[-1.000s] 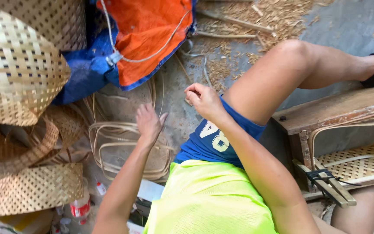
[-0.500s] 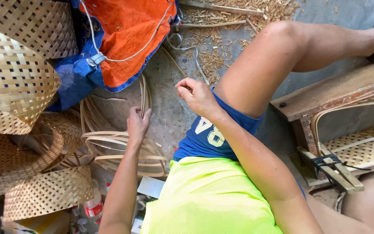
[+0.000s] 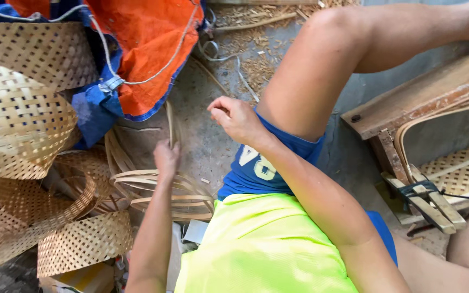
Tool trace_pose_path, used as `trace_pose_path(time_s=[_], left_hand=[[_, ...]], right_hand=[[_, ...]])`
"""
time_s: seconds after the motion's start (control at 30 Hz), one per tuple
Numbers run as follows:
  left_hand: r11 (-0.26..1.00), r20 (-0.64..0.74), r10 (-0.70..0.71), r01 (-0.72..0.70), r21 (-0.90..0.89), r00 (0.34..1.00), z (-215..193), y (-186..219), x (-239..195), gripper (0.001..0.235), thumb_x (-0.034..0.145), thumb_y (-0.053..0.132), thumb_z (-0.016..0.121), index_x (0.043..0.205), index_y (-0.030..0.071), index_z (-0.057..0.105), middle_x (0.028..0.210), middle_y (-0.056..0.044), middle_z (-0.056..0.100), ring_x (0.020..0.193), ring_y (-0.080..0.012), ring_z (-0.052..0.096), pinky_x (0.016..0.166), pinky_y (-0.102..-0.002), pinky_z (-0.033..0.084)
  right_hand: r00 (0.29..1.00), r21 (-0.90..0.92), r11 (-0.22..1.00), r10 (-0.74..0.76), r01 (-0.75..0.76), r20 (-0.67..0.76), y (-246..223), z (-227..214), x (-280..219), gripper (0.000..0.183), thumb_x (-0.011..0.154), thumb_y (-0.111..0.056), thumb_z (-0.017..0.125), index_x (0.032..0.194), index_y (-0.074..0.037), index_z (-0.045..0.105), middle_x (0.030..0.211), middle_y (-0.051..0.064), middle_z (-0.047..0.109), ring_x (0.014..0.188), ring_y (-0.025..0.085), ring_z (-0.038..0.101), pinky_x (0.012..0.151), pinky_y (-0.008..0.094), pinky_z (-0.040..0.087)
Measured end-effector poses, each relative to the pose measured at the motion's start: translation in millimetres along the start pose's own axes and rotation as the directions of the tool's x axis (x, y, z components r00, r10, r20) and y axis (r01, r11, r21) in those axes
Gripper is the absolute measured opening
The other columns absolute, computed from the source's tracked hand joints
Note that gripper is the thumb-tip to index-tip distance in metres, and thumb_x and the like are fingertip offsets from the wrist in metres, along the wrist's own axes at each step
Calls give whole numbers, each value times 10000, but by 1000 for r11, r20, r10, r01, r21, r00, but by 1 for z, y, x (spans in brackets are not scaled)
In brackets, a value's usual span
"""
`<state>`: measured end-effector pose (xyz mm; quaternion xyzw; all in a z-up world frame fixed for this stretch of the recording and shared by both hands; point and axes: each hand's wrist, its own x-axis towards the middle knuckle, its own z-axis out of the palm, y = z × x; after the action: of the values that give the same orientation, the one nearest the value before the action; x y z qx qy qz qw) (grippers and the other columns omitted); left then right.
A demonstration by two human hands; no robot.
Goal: The person sits on the floor and weaves a rectangular bamboo basket using a wooden mold. They insert and bend bamboo strips into the frame, apply glue to joints, and use a clamp to hold the structure while continuing to add and adjust strips.
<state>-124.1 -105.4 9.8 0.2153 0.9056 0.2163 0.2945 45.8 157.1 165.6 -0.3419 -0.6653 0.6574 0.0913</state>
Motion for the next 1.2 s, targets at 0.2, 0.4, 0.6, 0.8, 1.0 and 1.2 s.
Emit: trace_pose_path(time_s=[0.2, 0.4, 0.6, 0.8, 1.0, 1.2], left_hand=[[998, -145, -41, 33, -57, 989, 88, 4, 1, 431, 852, 294, 723, 1078, -41, 574, 929, -306, 685, 861, -501, 666, 732, -572, 534], [958, -358, 268, -286, 3, 894, 89, 66, -67, 595, 794, 235, 763, 1258, -68, 545, 1118, -294, 620, 1008, -456, 576, 878, -523, 470], [927, -334, -142, 7, -375, 932, 54, 1, -211, 616, 875, 377, 792, 1321, 26, 554, 1287, -179, 566, 1245, -350, 533, 1080, -455, 432], [952, 27, -299, 300, -63, 954, 120, -13, -191, 959, 656, 506, 889, 1368, 5, 486, 1366, -230, 520, 1256, -423, 498, 1030, -566, 383], [855, -114, -222, 137, -500, 968, 115, 10, -191, 317, 906, 255, 651, 1144, 49, 685, 1005, -207, 738, 918, -384, 715, 804, -495, 572], [809, 98, -66, 110, -577, 993, 1, 71, -113, 332, 927, 310, 628, 1102, 34, 684, 809, -247, 735, 739, -403, 729, 683, -494, 569]], right_hand=[[983, 160, 971, 163, -176, 87, 4, -12, 1, 231, 1009, -205, 630, 1129, -20, 699, 927, 58, 742, 812, 112, 705, 740, 267, 598], [963, 18, 964, 264, -265, 61, 10, -35, 16, 230, 1020, -211, 615, 1136, -32, 700, 941, 66, 736, 786, 135, 691, 702, 278, 573], [935, -51, 934, 355, -355, 10, 4, -41, 32, 217, 1024, -205, 615, 1135, -37, 696, 936, 77, 720, 769, 147, 678, 679, 289, 551], [933, -13, 934, 358, -358, 34, -3, -52, 10, 219, 1016, -205, 613, 1129, -35, 691, 943, 80, 729, 783, 159, 688, 703, 297, 578], [956, 114, 950, 287, -292, 57, 0, -59, 2, 214, 1015, -189, 617, 1137, -28, 687, 938, 95, 723, 774, 182, 706, 713, 325, 589], [992, 68, 994, 82, -89, 100, -17, -33, -36, 218, 1015, -194, 646, 1126, -15, 701, 920, 78, 727, 777, 145, 676, 714, 309, 576]])
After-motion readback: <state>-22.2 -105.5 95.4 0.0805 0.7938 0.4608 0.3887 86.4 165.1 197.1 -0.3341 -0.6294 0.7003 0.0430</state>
